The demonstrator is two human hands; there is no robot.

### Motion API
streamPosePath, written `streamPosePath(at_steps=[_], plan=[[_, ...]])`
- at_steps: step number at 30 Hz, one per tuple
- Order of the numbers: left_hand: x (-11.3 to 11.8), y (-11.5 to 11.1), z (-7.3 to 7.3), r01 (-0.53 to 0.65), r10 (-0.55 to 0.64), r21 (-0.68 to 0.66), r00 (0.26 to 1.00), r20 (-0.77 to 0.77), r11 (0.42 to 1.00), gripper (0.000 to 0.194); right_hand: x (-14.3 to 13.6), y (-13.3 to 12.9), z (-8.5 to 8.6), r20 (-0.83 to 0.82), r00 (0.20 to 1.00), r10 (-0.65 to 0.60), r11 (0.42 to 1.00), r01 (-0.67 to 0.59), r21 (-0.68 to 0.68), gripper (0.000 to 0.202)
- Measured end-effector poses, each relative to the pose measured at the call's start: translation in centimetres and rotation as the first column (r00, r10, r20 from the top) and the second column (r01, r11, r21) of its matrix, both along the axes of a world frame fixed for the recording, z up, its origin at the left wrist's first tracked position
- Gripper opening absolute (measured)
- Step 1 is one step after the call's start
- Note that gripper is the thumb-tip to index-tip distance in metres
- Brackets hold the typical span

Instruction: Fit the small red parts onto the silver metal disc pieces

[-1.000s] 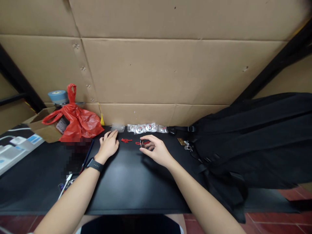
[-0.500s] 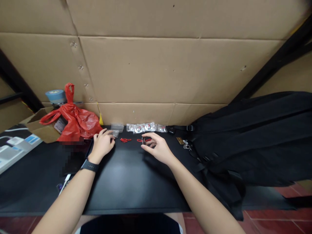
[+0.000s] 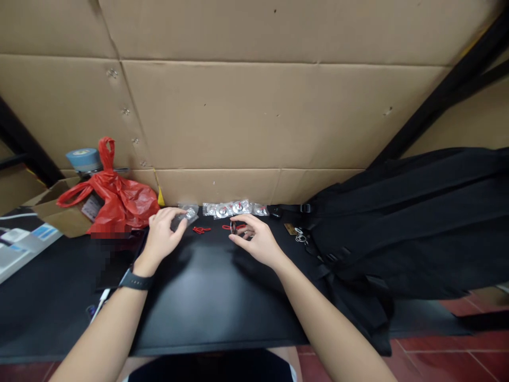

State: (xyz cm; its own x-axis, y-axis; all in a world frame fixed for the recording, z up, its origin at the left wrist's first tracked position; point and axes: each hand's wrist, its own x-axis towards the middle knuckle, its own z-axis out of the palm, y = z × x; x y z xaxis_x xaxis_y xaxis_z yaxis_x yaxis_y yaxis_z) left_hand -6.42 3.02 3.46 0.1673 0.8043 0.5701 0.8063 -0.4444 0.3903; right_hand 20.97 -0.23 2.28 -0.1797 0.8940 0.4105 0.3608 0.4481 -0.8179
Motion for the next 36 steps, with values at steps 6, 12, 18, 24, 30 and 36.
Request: streamPosePath(at_steps=[6, 12, 18, 24, 30, 36], plan=[[4.0, -1.7, -1.8, 0.366, -0.371, -0.176, 0.929, 0.001, 0.914, 0.03, 0.7, 0.1, 0.4, 0.028, 0.999, -0.026, 0.999, 0.025, 0.036, 0.035], [6.2, -2.9, -3.2, 0.451, -0.461, -0.234, 0.887, 0.011, 0.861, 0.033, 1.2, 0.2, 0.4, 0.085, 0.996, -0.019, 0.997, 0.013, 0.076, 0.035], [5.5, -2.7, -3.1, 0.486, -0.511, -0.324, 0.86, 0.01, 0.812, 0.023, 1.5, 0.2, 0.4, 0.018, 1.0, 0.003, 0.999, -0.004, 0.045, 0.035], [5.6, -3.1, -2.6, 0.485, -0.542, -0.281, 0.822, -0.177, 0.828, 0.023, 1.7, 0.2, 0.5, 0.027, 1.0, -0.014, 0.999, 0.013, 0.038, 0.035], [5.6, -4.7, -0.4, 0.579, -0.709, -0.453, 0.678, -0.195, 0.678, 0.014, 1.8, 0.1, 0.8, 0.061, 0.998, -0.027, 0.998, 0.024, 0.052, 0.034], [6.6, -6.8, 0.1, 0.683, -0.835, -0.486, 0.495, -0.241, 0.545, 0.04, 1.8, 0.0, 1.1, 0.075, 0.997, -0.019, 1.0, 0.017, 0.021, 0.033]])
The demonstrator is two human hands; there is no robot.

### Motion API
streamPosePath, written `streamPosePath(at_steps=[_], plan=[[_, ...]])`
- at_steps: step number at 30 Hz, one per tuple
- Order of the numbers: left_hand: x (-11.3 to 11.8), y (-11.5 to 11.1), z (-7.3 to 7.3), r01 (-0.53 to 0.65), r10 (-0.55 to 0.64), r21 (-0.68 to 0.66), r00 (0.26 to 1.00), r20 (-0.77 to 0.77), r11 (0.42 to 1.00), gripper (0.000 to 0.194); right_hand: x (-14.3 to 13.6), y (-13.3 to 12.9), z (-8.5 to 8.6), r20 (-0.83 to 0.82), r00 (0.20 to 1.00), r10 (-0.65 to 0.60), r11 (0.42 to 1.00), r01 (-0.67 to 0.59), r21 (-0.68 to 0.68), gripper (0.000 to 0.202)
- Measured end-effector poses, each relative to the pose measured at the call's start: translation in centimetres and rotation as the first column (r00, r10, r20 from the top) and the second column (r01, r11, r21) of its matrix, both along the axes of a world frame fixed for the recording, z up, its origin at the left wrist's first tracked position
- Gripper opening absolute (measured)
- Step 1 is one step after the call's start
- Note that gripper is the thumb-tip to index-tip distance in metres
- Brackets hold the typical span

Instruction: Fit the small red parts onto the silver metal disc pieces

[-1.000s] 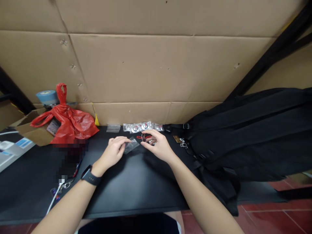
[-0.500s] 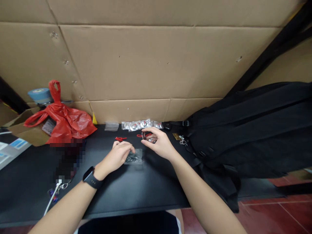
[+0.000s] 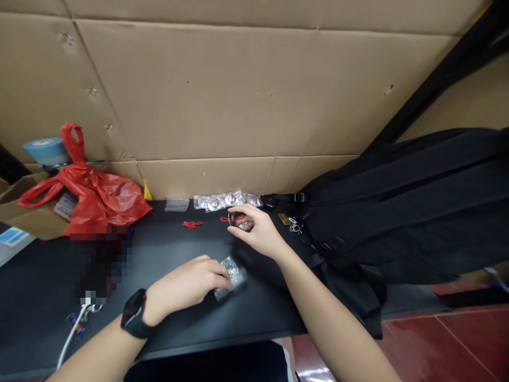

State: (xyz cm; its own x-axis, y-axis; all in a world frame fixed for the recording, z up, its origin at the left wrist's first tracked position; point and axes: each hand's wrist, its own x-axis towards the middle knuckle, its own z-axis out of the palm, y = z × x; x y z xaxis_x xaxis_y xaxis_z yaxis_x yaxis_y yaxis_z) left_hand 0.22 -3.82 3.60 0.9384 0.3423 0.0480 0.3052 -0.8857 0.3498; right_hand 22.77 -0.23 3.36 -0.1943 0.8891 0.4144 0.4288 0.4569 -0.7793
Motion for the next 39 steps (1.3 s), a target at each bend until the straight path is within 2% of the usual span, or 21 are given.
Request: streamPosePath(at_steps=[2, 4, 7, 10, 12, 16, 19, 21, 25, 32, 39], plan=[[0.5, -0.4, -0.4, -0.023, 0.024, 0.084, 1.0, -0.02, 0.996, 0.048, 0.1, 0.0, 0.1, 0.005, 1.0, 0.005, 1.0, -0.005, -0.007, 0.034], [0.7, -0.6, -1.1, -0.098, 0.103, 0.162, 0.994, -0.024, 0.982, 0.047, 0.3, -0.1, 0.3, 0.054, 0.998, 0.016, 1.0, -0.016, 0.0, 0.034], [0.8, -0.2, -2.2, -0.22, 0.23, 0.223, 0.973, -0.02, 0.95, 0.039, 0.9, -0.3, 0.7, 0.233, 0.969, 0.08, 0.997, -0.082, -0.004, 0.033], [0.6, 0.3, -2.9, -0.311, 0.326, 0.234, 0.945, -0.024, 0.921, 0.043, 1.4, -0.7, 1.0, 0.438, 0.889, 0.134, 0.991, -0.116, -0.067, 0.034], [0.6, 0.5, -3.2, -0.332, 0.346, 0.237, 0.938, -0.019, 0.913, 0.048, 1.6, -1.1, 1.2, 0.547, 0.828, 0.123, 0.991, -0.079, -0.104, 0.036], [0.6, 0.7, -3.3, -0.353, 0.365, 0.235, 0.931, -0.005, 0.905, 0.045, 1.6, -2.0, 1.7, 0.729, 0.683, 0.05, 0.986, 0.081, -0.143, 0.04], [0.4, 0.8, -3.3, -0.342, 0.351, 0.198, 0.936, -0.012, 0.919, 0.044, 1.5, -2.5, 2.1, 0.815, 0.578, 0.04, 0.97, 0.172, -0.17, 0.043], [0.1, 0.9, -3.4, -0.32, 0.328, 0.166, 0.944, -0.028, 0.933, 0.045, 1.3, -2.7, 2.2, 0.836, 0.546, 0.055, 0.964, 0.188, -0.187, 0.044], [-0.2, 1.0, -3.4, -0.303, 0.308, 0.138, 0.951, -0.017, 0.943, 0.045, 0.9, -2.8, 2.0, 0.834, 0.545, 0.081, 0.962, 0.177, -0.209, 0.042], [0.2, 0.8, -3.3, -0.326, 0.335, 0.171, 0.942, -0.022, 0.93, 0.048, 1.1, -2.7, 1.7, 0.828, 0.554, 0.086, 0.964, 0.162, -0.209, 0.037], [0.2, 0.8, -3.2, -0.325, 0.33, 0.185, 0.944, 0.001, 0.928, 0.048, 0.9, -2.3, 1.3, 0.772, 0.63, 0.09, 0.968, 0.127, -0.217, 0.037]])
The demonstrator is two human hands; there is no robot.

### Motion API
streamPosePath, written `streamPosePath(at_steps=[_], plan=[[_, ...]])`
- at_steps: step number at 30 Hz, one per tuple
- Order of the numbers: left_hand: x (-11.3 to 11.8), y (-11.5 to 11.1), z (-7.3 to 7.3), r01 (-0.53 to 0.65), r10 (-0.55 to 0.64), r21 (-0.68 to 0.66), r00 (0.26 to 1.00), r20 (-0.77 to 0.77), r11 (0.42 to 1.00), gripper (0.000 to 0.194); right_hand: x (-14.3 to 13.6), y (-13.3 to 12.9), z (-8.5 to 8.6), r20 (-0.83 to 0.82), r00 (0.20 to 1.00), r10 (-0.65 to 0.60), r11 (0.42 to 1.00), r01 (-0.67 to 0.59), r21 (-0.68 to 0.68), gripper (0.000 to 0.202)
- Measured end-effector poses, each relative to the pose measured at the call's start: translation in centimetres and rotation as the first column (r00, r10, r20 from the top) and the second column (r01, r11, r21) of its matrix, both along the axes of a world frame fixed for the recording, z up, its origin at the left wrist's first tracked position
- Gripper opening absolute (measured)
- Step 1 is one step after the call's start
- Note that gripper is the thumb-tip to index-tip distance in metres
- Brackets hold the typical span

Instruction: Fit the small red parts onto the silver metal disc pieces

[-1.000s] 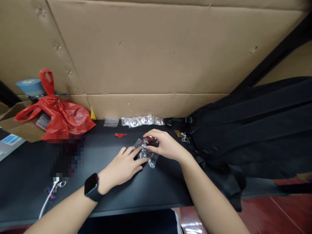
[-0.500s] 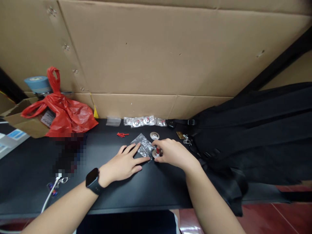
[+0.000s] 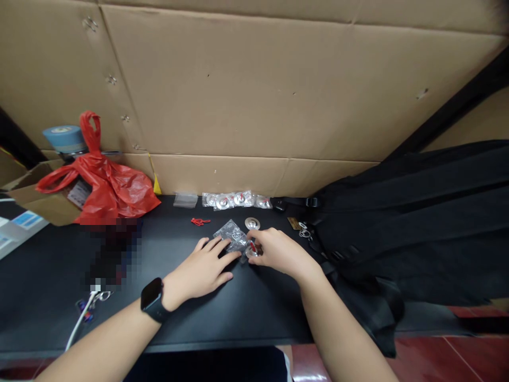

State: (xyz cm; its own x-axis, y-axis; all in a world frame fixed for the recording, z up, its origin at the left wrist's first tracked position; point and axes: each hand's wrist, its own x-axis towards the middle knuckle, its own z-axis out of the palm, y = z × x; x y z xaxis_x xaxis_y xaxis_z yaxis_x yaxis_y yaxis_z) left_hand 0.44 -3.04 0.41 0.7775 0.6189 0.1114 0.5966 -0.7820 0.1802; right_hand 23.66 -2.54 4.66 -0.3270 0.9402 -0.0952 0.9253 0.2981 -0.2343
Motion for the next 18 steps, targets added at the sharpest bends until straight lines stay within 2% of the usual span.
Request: streamPosePath(at_steps=[5, 11, 18], plan=[[0.1, -0.1, 0.3, 0.03, -0.03, -0.015, 0.999, 0.026, 0.999, 0.04, -0.4, 0.7, -1.1, -0.119, 0.991, 0.059, 0.998, -0.055, 0.03, 0.037], [0.0, 0.0, 0.3, 0.029, -0.027, -0.047, 0.999, 0.045, 0.998, 0.041, 0.1, 1.6, -2.3, -0.241, 0.954, 0.181, 0.983, -0.169, 0.071, 0.043], [-0.2, 0.2, 0.3, 0.033, -0.03, -0.095, 0.999, 0.038, 0.995, 0.043, -0.8, 2.2, -2.5, -0.145, 0.983, 0.109, 0.969, -0.073, 0.235, 0.034]])
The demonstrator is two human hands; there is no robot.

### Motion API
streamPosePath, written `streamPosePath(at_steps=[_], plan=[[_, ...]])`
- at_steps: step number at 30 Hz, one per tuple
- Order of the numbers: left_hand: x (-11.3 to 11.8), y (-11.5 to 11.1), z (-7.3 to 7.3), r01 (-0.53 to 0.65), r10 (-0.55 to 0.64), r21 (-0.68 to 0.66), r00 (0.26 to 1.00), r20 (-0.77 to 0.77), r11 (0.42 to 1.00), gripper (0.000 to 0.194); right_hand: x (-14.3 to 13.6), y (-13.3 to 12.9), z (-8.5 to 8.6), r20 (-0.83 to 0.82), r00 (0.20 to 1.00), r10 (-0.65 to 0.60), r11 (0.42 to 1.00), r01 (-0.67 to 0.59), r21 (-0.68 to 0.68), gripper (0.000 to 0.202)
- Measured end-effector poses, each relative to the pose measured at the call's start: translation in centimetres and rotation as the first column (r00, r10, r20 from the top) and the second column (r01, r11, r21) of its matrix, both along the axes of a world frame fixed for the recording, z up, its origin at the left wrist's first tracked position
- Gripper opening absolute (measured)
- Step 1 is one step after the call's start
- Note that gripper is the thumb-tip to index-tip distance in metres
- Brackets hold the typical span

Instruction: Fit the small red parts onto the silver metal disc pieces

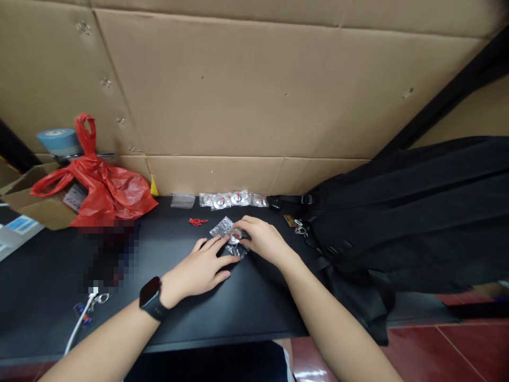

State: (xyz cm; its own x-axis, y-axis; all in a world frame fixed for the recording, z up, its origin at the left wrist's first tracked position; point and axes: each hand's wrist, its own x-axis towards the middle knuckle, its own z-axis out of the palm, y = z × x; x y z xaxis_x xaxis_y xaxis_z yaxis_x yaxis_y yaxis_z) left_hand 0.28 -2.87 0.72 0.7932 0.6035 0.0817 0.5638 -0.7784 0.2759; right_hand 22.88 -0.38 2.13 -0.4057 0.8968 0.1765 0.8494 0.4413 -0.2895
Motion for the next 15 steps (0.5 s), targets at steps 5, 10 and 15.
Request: streamPosePath(at_steps=[5, 10, 15], plan=[[-0.2, 0.1, 0.2, 0.025, -0.025, 0.008, 1.0, -0.013, 1.0, 0.042, -1.1, 0.8, -1.2, -0.015, 0.998, -0.06, 0.996, 0.061, 0.061, 0.027], [-0.6, 0.3, 0.4, 0.016, -0.016, -0.007, 1.0, -0.006, 1.0, 0.036, -1.4, 1.1, -1.6, -0.058, 0.996, -0.065, 0.997, 0.067, 0.04, 0.018], [-1.4, 1.2, 0.4, -0.033, 0.035, -0.055, 0.999, 0.037, 0.998, 0.019, 0.3, 1.3, -1.4, -0.137, 0.981, 0.14, 0.989, -0.144, -0.018, 0.021]])
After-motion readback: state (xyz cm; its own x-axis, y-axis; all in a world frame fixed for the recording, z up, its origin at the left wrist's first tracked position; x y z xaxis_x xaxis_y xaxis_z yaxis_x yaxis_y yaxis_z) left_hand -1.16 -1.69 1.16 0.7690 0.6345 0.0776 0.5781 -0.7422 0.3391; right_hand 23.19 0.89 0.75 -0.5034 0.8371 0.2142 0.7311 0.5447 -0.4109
